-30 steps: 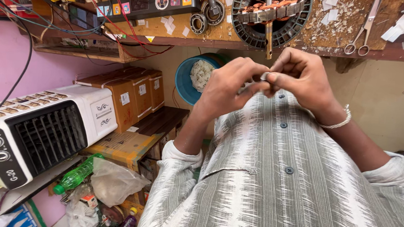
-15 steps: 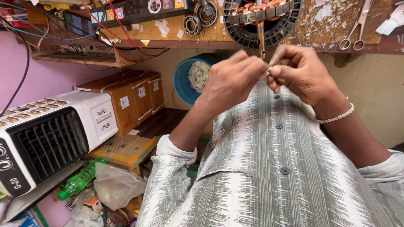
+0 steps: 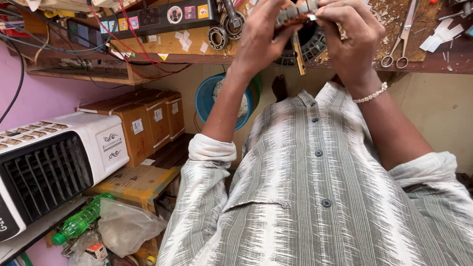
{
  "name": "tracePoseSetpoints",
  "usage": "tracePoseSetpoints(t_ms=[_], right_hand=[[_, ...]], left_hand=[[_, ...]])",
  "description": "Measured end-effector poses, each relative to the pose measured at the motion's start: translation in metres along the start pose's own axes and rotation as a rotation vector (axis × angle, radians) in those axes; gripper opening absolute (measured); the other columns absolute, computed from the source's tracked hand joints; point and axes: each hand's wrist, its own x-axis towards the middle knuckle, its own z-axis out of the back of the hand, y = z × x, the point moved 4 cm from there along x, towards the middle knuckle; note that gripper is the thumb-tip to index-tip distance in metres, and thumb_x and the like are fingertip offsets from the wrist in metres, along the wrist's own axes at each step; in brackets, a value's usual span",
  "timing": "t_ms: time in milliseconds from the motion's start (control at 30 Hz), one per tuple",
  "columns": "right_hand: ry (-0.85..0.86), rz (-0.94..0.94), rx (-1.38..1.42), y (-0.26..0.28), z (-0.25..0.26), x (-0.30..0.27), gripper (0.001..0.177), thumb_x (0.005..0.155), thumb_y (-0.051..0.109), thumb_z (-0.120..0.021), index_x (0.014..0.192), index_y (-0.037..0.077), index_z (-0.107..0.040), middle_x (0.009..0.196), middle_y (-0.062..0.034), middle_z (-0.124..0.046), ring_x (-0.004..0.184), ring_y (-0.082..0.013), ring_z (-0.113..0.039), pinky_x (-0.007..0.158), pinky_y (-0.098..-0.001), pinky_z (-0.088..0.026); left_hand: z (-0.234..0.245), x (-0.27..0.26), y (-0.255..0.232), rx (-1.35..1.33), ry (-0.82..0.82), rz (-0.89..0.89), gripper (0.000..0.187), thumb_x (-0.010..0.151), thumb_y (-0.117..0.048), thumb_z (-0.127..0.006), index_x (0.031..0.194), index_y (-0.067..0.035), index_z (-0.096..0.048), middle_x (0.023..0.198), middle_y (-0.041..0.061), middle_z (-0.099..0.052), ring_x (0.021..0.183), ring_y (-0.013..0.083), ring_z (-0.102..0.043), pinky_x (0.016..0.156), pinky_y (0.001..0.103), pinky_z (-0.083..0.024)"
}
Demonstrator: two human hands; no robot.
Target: The person is repairing an electrical motor rotor by hand. They insert small white insulating pieces into the copper windings, use a screwdriver to adjust the components, and trim excess wire with scissors.
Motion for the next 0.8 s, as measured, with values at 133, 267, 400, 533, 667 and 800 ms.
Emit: tracePoseSetpoints(t_ms=[133, 267, 400, 533, 667, 800], right_hand=[[0.012, 0.034, -0.040, -0.011, -0.001, 0.002, 0.016, 0.101, -0.013, -0.079, 0.111, -0.002, -0.073, 0.116, -0.0130, -0.074, 0.110, -0.0248, -0.075, 0.097, -0.0343, -0.063], [0.051, 0.082, -0.074, -0.012, 0.002, 0.007, 0.019, 0.101, -0.014, -0.076, 0.114, -0.001, -0.075, 0.115, -0.0125, -0.074, 0.106, -0.0237, -0.076, 0.092, -0.0332, -0.063], [0.099, 0.119, -0.075, -0.011, 0.004, 0.012, 0.018, 0.102, -0.015, -0.074, 0.114, -0.001, -0.074, 0.115, -0.0124, -0.073, 0.106, -0.0244, -0.075, 0.091, -0.0337, -0.063], [0.114, 0.109, -0.107, -0.013, 0.005, 0.011, 0.019, 0.102, -0.016, -0.073, 0.115, -0.001, -0.073, 0.116, -0.0121, -0.073, 0.105, -0.0247, -0.075, 0.090, -0.0334, -0.063], [0.084, 0.121, -0.126, -0.016, 0.004, 0.006, 0.021, 0.102, -0.017, -0.073, 0.116, -0.001, -0.072, 0.116, -0.0129, -0.073, 0.105, -0.0260, -0.076, 0.090, -0.0350, -0.064], [0.069, 0.130, -0.139, -0.015, 0.004, 0.005, 0.020, 0.100, -0.017, -0.074, 0.113, -0.001, -0.071, 0.115, -0.0136, -0.073, 0.104, -0.0264, -0.075, 0.089, -0.0352, -0.064]], left_hand=[[0.006, 0.005, 0.002, 0.026, 0.021, 0.013, 0.068, 0.095, -0.010, -0.084, 0.150, -0.018, -0.044, 0.125, 0.010, -0.064, 0.115, 0.0325, -0.064, 0.098, 0.044, -0.053], [0.011, 0.011, -0.010, 0.054, 0.042, 0.054, 0.060, 0.093, -0.011, -0.085, 0.143, -0.019, -0.053, 0.125, 0.007, -0.066, 0.118, 0.0315, -0.063, 0.101, 0.044, -0.052], [0.015, 0.017, -0.018, -0.051, 0.050, 0.022, 0.054, 0.094, -0.008, -0.083, 0.140, -0.020, -0.057, 0.134, 0.003, -0.066, 0.124, 0.0281, -0.063, 0.106, 0.041, -0.053], [0.014, 0.018, -0.018, -0.056, 0.039, 0.018, 0.055, 0.093, -0.008, -0.083, 0.141, -0.018, -0.057, 0.135, 0.003, -0.065, 0.126, 0.0283, -0.062, 0.108, 0.041, -0.051], [0.011, 0.017, -0.016, -0.063, 0.018, 0.014, 0.056, 0.091, -0.007, -0.083, 0.140, -0.018, -0.057, 0.135, 0.003, -0.065, 0.127, 0.0280, -0.061, 0.111, 0.041, -0.051], [0.010, 0.017, -0.015, -0.054, 0.043, 0.017, 0.056, 0.093, -0.009, -0.083, 0.142, -0.018, -0.057, 0.133, 0.002, -0.065, 0.125, 0.0278, -0.061, 0.111, 0.042, -0.050]])
